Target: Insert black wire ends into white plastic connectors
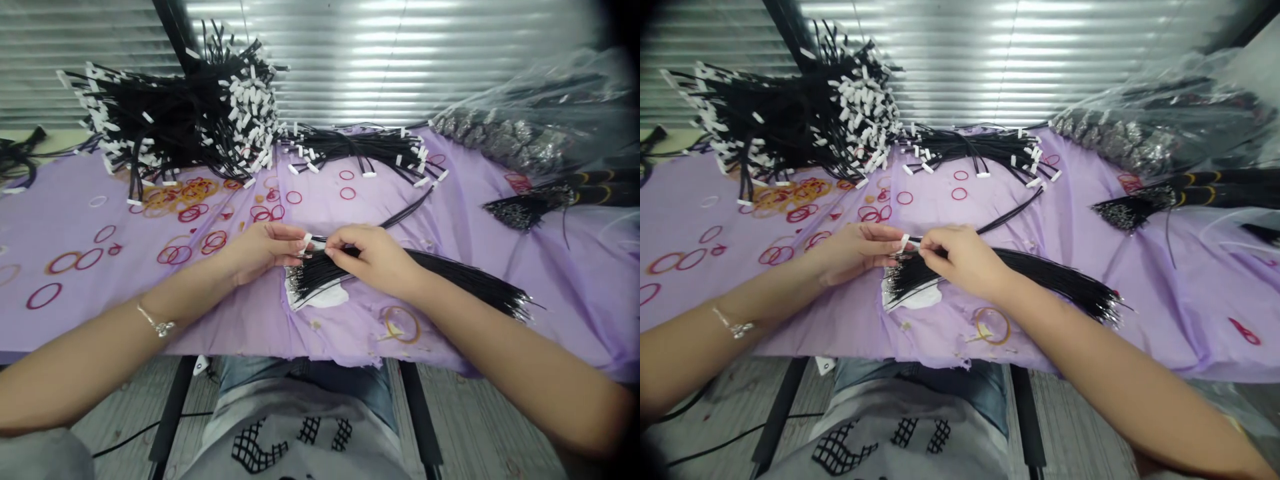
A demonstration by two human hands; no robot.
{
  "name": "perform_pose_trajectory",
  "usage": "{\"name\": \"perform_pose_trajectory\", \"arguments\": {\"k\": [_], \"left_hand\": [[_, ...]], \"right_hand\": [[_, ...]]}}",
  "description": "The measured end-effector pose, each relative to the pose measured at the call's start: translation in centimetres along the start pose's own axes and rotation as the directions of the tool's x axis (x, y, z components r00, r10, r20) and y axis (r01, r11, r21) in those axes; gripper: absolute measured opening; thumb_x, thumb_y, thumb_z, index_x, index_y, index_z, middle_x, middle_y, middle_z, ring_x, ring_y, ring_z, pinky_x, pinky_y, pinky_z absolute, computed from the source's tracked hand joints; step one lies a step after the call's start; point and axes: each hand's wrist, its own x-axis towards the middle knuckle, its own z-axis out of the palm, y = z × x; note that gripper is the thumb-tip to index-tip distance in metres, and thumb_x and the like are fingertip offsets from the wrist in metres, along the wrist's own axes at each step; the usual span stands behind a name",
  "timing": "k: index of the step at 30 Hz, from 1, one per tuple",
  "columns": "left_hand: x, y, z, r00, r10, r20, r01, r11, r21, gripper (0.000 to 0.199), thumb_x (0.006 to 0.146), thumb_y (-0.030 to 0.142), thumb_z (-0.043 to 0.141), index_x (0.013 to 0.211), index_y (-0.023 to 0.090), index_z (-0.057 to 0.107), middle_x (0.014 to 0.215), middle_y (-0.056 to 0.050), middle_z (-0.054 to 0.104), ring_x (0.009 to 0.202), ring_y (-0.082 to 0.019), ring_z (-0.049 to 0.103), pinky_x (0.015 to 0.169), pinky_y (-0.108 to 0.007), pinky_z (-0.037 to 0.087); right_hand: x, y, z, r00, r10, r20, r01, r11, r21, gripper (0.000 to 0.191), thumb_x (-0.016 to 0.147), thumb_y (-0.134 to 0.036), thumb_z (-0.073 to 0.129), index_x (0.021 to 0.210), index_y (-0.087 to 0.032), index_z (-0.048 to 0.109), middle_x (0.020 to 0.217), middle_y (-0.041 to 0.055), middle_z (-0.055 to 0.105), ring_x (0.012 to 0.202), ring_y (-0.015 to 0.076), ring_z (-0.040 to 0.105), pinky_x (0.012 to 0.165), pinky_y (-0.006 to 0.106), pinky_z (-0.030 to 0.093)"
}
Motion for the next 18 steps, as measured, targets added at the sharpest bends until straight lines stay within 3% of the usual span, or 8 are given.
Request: {"name": "perform_pose_trajectory", "arguments": {"k": [4,8,13,18], "left_hand": [[-0.1,0.1,-0.5,1.0,0.019,0.016,-0.02,0.998,0.065,0.018,0.07,0.004,0.071,0.088,0.007,0.068,0.081,-0.006,0.073,0.071,-0.011,0.068,0.071,-0.02,0.055],[-0.6,-0.1,-0.3,0.999,0.032,0.012,-0.031,0.999,-0.026,0.013,0.072,0.001,0.068,0.082,0.008,0.064,0.078,-0.005,0.072,0.072,-0.013,0.069,0.072,-0.022,0.056],[-0.3,-0.5,-0.4,0.992,-0.025,0.121,0.033,0.997,-0.067,0.017,0.071,0.001,0.07,0.084,0.009,0.062,0.077,-0.006,0.071,0.075,-0.016,0.07,0.069,-0.024,0.057],[0.0,-0.3,-0.7,0.987,-0.014,0.16,0.02,0.999,-0.039,0.018,0.071,0.0,0.07,0.085,0.009,0.062,0.076,-0.006,0.071,0.079,-0.016,0.069,0.071,-0.026,0.058]], "right_hand": [[-0.2,-0.4,0.0,0.994,0.11,0.015,-0.11,0.994,-0.01,0.012,0.084,-0.02,0.05,0.074,-0.016,0.056,0.065,-0.0019,0.058,0.059,0.0087,0.049,0.057,0.021,0.034],[-0.3,-0.9,0.2,0.98,0.201,-0.004,-0.201,0.979,0.009,0.015,0.084,-0.023,0.05,0.072,-0.016,0.055,0.062,-0.0028,0.055,0.056,0.0078,0.046,0.054,0.021,0.032],[-0.2,-1.0,0.3,0.96,0.279,0.016,-0.279,0.96,0.026,0.014,0.081,-0.021,0.052,0.069,-0.016,0.056,0.057,-0.004,0.052,0.051,0.007,0.043,0.05,0.021,0.031],[-0.1,-1.2,0.1,0.949,0.314,0.02,-0.315,0.947,0.063,0.013,0.078,-0.018,0.054,0.066,-0.016,0.056,0.055,-0.0043,0.051,0.05,0.0065,0.042,0.048,0.021,0.031]]}}
